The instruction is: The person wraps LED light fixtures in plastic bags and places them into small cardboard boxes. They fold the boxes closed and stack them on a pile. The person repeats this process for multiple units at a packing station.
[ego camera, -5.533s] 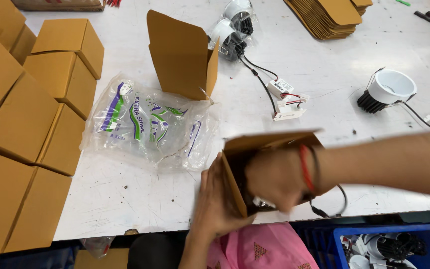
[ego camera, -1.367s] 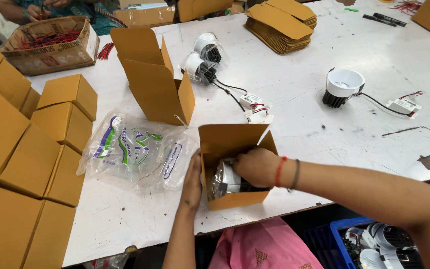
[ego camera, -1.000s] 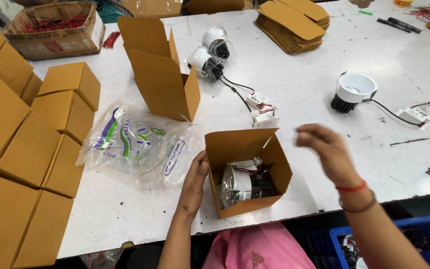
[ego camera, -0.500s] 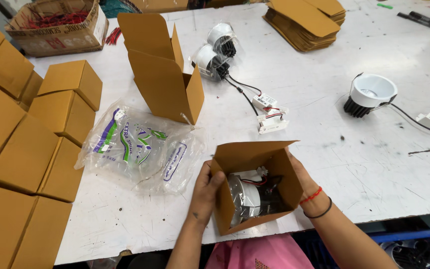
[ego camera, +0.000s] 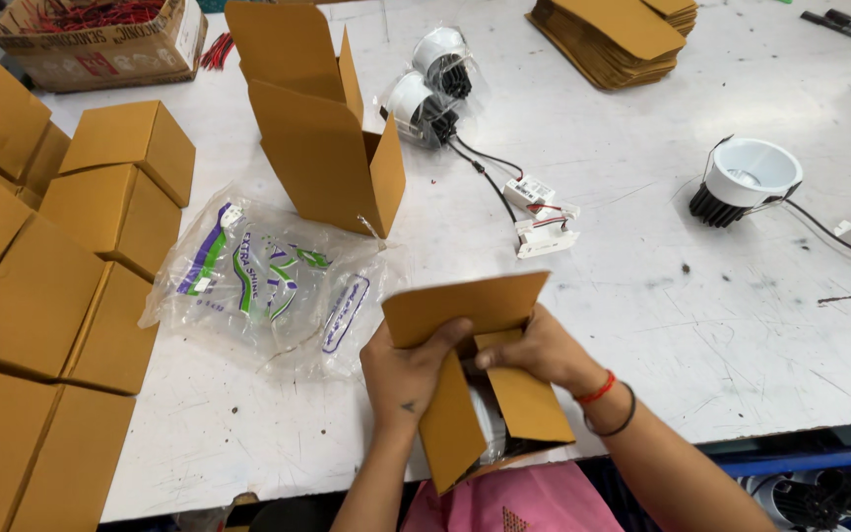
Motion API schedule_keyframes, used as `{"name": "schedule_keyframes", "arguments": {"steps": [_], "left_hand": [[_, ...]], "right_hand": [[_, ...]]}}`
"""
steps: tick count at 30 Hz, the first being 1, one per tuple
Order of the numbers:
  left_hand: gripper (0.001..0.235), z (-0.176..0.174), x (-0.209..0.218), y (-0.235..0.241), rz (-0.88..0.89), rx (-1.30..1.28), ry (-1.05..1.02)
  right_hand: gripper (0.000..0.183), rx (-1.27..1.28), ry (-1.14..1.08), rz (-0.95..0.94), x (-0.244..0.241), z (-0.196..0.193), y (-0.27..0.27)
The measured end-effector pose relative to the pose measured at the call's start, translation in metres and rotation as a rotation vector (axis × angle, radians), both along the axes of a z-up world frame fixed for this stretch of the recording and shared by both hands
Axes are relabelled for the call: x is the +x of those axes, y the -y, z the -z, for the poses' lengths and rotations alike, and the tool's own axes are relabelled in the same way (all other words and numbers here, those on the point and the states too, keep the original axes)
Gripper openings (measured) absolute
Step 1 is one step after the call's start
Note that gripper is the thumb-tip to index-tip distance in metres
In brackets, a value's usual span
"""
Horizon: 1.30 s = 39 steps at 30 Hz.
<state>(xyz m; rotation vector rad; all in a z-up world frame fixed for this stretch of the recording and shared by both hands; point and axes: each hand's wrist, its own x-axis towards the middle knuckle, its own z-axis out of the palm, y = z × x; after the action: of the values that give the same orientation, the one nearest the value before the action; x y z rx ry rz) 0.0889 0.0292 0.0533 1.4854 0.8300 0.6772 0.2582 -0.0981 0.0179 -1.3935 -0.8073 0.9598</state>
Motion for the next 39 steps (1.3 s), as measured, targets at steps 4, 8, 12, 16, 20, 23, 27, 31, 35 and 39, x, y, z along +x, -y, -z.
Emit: {"name": "schedule_keyframes", "arguments": {"steps": [4,8,12,16,20,23,27,31,35,39], "left_hand": [[0.058,0.003,-0.013,-0.003,0.190,0.053,-0.016],[0.070,0.010,-0.039,-0.020,0.455,-0.073,-0.019],[0.064,0.010,-0.053,-0.013,0.395,0.162,-0.165],[0.069,0.007,-0.047,0.014,0.264,-0.124,0.015],[0.072,0.011,-0.041,0.019,0.236,-0.121,0.010],[0.071,0.014,-0.040,0.012,0.276,0.145,-0.137],[0.067,0.022,-0.039,0.011,0.263,0.369,-0.269],[0.094,0.022,-0.044,0.017,0.143,-0.035,-0.074],[0.143,0.018,-0.086,0.041,0.229,0.214,0.125],[0.151,0.021,-0.108,0.060,0.434,0.518,0.128]], "right_hand": [[0.042,-0.161,0.298,-0.076,-0.002,-0.011,0.001],[0.029,-0.058,0.186,-0.145,0.000,-0.013,0.003],[0.027,0.033,0.263,-0.160,-0.001,-0.018,0.005],[0.070,-0.069,0.515,-0.216,-0.008,-0.040,0.006],[0.105,-0.197,0.371,-0.118,-0.024,-0.052,0.015],[0.110,-0.151,0.266,-0.157,-0.030,-0.058,0.019],[0.096,-0.064,0.492,0.000,-0.040,-0.051,0.027],[0.062,0.095,0.952,0.523,-0.067,-0.040,0.059],[0.050,0.337,0.895,0.474,-0.074,-0.031,0.096],[0.030,0.339,0.538,0.445,-0.063,-0.027,0.094]]}}
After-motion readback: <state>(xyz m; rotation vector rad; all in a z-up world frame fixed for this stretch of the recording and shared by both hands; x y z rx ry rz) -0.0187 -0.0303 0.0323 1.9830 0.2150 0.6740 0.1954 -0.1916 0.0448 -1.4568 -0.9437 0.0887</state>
